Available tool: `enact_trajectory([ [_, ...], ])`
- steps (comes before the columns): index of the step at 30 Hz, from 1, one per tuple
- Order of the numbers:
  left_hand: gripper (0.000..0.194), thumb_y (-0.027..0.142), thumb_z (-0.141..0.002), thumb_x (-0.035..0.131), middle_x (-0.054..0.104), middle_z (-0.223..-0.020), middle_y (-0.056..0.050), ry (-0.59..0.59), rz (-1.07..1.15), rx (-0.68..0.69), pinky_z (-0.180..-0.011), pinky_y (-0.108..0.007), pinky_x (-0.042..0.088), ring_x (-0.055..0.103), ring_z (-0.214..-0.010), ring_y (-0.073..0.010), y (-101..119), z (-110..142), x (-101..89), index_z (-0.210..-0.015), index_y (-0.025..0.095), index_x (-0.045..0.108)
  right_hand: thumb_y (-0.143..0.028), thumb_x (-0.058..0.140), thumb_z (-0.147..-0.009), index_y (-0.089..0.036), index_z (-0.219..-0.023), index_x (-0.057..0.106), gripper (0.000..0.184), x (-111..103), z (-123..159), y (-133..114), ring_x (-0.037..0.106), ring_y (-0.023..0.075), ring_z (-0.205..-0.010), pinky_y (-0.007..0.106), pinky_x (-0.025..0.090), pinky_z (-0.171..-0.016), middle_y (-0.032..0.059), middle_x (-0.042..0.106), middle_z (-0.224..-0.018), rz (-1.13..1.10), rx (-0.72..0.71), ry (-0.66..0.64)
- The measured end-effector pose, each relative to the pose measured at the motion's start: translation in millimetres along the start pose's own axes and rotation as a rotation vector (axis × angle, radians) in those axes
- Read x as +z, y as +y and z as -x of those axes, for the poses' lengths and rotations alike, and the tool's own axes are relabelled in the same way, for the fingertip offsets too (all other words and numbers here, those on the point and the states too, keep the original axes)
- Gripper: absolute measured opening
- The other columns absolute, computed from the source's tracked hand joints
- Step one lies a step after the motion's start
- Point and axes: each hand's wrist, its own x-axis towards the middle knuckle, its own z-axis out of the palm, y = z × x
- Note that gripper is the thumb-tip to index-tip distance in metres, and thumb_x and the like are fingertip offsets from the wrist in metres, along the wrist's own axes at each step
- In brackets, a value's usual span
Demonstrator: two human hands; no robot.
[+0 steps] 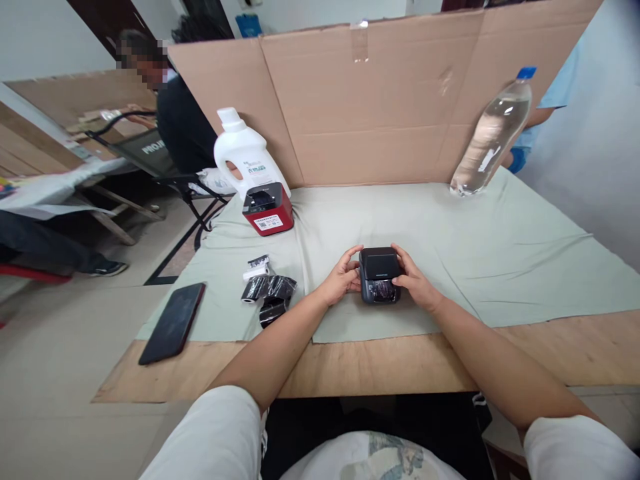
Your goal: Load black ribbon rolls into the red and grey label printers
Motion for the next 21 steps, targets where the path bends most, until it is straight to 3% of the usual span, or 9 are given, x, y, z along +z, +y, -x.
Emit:
enact_trajectory([
  [5,0.078,0.021,-0.067,0.066,0.056,-0.097,0.004,-0.021,0.004,-0.001,-0.055,-0.02,0.052,0.058,-0.057,-0.004,-4.6,-1.3,-3.2,-0.138,0.036,0.035,-0.062,0.057,-0.082,-0.025,-0.113,0.054,0.049,-2.2,-1.6,-1.5,0.06,0.0228,-0.105,0.046,0.047,-0.099,0.0077,0.065,-0.114,0.079,-0.008,0.245],
  [8,0.075,0.022,-0.069,0.066,0.057,-0.096,0.004,-0.035,-0.008,0.001,-0.056,-0.02,0.052,0.058,-0.057,-0.004,-6.0,-1.4,-4.5,-0.138,0.035,0.037,-0.063,0.058,-0.083,-0.023,-0.093,0.059,0.042,-2.5,-2.4,-3.0,0.058,0.0225,-0.11,0.044,0.045,-0.101,0.0079,0.063,-0.117,0.151,-0.092,0.307],
  [11,0.072,0.027,-0.072,0.067,0.058,-0.101,0.002,-0.024,-0.009,0.016,-0.057,-0.021,0.052,0.06,-0.059,-0.0049,-6.0,-1.1,-5.0,-0.137,0.034,0.037,-0.061,0.057,-0.085,-0.024,-0.109,0.062,0.044,-0.8,-1.7,-4.3,0.057,0.0234,-0.115,0.044,0.045,-0.102,0.0094,0.059,-0.128,0.158,-0.152,0.266],
  [15,0.072,0.035,-0.075,0.068,0.06,-0.103,0.0,-0.025,-0.013,0.026,-0.06,-0.022,0.052,0.061,-0.063,-0.0064,-8.0,-1.6,-4.8,-0.14,0.033,0.036,-0.06,0.06,-0.083,-0.029,-0.146,0.039,0.073,2.9,0.2,-2.3,0.059,0.0244,-0.113,0.045,0.05,-0.096,0.0121,0.049,-0.142,0.17,-0.104,0.16],
  [18,0.073,0.036,-0.078,0.065,0.063,-0.106,-0.003,-0.004,-0.071,0.063,-0.063,-0.024,0.052,0.062,-0.07,-0.0098,-12.7,-2.5,-3.1,-0.144,0.029,0.035,-0.06,0.064,-0.08,-0.027,-0.151,0.029,0.086,2.6,0.1,1.5,0.06,0.0256,-0.112,0.046,0.052,-0.094,0.0145,0.044,-0.146,0.203,-0.061,0.118],
  [21,0.064,0.034,-0.082,0.06,0.06,-0.125,-0.01,0.099,-0.261,0.186,-0.076,-0.034,0.054,0.063,-0.086,-0.0167,-16.0,-2.3,-1.2,-0.143,0.023,0.042,-0.061,0.061,-0.081,-0.024,-0.149,0.036,0.082,-0.5,-1.7,6.8,0.058,0.0272,-0.114,0.048,0.051,-0.095,0.0152,0.046,-0.145,0.285,-0.049,0.127],
])
